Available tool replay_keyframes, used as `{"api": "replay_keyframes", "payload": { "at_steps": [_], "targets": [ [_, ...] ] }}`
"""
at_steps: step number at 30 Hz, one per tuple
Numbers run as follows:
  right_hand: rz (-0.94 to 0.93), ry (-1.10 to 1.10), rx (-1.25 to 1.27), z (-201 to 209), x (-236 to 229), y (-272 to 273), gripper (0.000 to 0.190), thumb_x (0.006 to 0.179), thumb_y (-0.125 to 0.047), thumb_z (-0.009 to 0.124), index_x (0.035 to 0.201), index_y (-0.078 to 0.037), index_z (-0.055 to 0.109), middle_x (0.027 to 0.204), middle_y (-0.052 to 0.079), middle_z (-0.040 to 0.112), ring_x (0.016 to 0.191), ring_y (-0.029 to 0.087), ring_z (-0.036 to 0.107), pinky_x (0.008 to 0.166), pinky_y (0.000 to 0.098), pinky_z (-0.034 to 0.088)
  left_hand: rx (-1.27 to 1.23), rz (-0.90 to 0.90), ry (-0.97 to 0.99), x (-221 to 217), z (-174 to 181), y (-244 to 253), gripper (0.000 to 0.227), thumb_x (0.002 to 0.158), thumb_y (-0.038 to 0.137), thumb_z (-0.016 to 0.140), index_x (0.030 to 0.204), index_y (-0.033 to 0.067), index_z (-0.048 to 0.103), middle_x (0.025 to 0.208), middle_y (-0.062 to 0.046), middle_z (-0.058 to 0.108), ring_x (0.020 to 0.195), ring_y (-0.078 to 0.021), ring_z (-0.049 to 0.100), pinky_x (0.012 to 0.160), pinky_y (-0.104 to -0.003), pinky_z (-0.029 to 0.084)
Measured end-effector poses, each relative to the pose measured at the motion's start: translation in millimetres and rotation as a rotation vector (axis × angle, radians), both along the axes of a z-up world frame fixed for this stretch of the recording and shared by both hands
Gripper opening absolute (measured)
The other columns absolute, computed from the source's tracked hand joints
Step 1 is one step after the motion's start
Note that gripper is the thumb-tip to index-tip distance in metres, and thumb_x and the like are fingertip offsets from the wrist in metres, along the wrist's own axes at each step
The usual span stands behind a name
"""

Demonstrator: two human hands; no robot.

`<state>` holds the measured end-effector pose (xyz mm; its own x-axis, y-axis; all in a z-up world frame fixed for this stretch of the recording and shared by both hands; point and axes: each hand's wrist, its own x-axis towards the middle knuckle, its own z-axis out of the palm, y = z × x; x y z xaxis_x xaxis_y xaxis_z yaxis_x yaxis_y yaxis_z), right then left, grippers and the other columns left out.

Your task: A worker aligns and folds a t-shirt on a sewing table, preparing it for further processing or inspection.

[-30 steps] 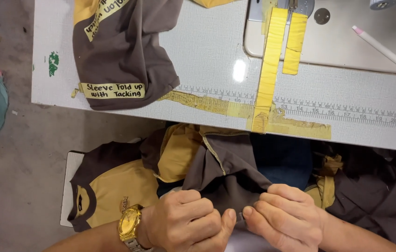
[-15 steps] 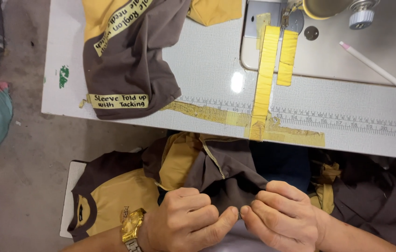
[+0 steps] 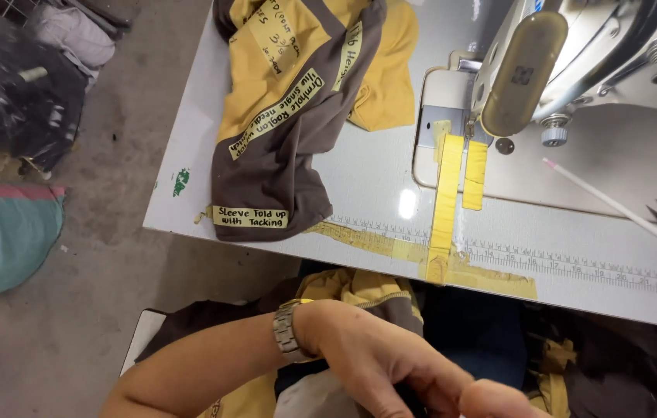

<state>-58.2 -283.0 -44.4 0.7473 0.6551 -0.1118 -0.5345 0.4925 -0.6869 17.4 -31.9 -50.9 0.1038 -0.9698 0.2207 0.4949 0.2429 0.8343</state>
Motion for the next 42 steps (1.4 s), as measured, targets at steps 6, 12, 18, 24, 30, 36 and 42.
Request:
{"api": "replay_keyframes", "payload": {
  "at_steps": [6,12,18,24,30,36,42],
  "targets": [
    [-0.135,-1.159,-0.675,66.9,46.8,9.0,0.008,0.093,-0.015,0.065,0.087,-0.015,0.059,0.101,0.005,0.066,0.09,0.022,0.068,0.096,0.03,0.054,0.021,-0.059,0.341,-2.4,-5.3,2.6,0.049,0.104,0.016,0.077,0.146,-0.0005,0.06,0.128,-0.002,0.072,0.116,-0.0077,0.067,0.104,-0.023,0.059],
    [-0.201,-1.695,-0.598,53.0,79.6,24.3,0.024,0.1,-0.031,0.054,0.091,-0.022,0.075,0.107,-0.001,0.052,0.107,0.025,0.057,0.094,0.0453,0.052,0.167,0.133,0.506,-4.0,29.5,8.0,0.03,0.088,0.005,0.082,0.115,-0.0012,0.071,0.082,0.001,0.06,0.067,-0.0048,0.05,0.056,-0.017,0.037],
    [-0.064,-1.63,-0.487,44.1,94.6,15.3,0.018,0.1,-0.019,0.059,0.103,-0.017,0.077,0.125,0.007,0.043,0.117,0.034,0.052,0.1,0.0499,0.052,0.133,0.138,0.55,-3.5,34.4,13.6,0.024,0.099,0.015,0.076,0.114,-0.0031,0.07,0.074,-0.002,0.052,0.056,-0.009,0.038,0.05,-0.02,0.031],
    [0.131,-1.547,-0.519,81.8,94.6,16.4,0.024,0.104,-0.02,0.052,0.104,-0.014,0.076,0.124,0.009,0.046,0.115,0.034,0.054,0.097,0.0521,0.051,0.255,0.265,0.494,-5.1,41.0,7.9,0.018,0.089,0.011,0.081,0.103,0.0017,0.073,0.083,-0.001,0.068,0.073,-0.0069,0.06,0.067,-0.017,0.05],
    [0.31,-1.48,-0.586,118.4,102.3,23.0,0.023,0.106,-0.025,0.048,0.108,-0.014,0.068,0.127,0.008,0.047,0.109,0.032,0.055,0.087,0.0492,0.051,0.208,0.404,0.344,-13.0,42.6,3.5,0.011,0.089,0.014,0.079,0.096,0.0094,0.072,0.077,0.006,0.054,0.07,-0.0029,0.049,0.069,-0.014,0.044],
    [0.314,-1.552,-0.476,112.0,116.1,25.5,0.008,0.103,-0.014,0.059,0.109,-0.014,0.065,0.13,0.011,0.044,0.109,0.036,0.052,0.085,0.0464,0.054,0.224,0.498,0.361,-17.9,65.5,9.7,0.011,0.088,0.009,0.076,0.085,0.0091,0.065,0.07,0.006,0.044,0.06,-0.0053,0.038,0.058,-0.018,0.036],
    [0.294,-1.607,-0.397,137.0,118.4,38.9,0.018,0.106,-0.016,0.053,0.118,-0.013,0.066,0.133,0.014,0.048,0.104,0.035,0.055,0.084,0.0464,0.053,0.122,0.581,0.385,-30.7,64.4,12.4,0.011,0.09,0.005,0.08,0.099,0.0047,0.074,0.081,-0.003,0.064,0.066,-0.0106,0.054,0.059,-0.022,0.046]
  ]
}}
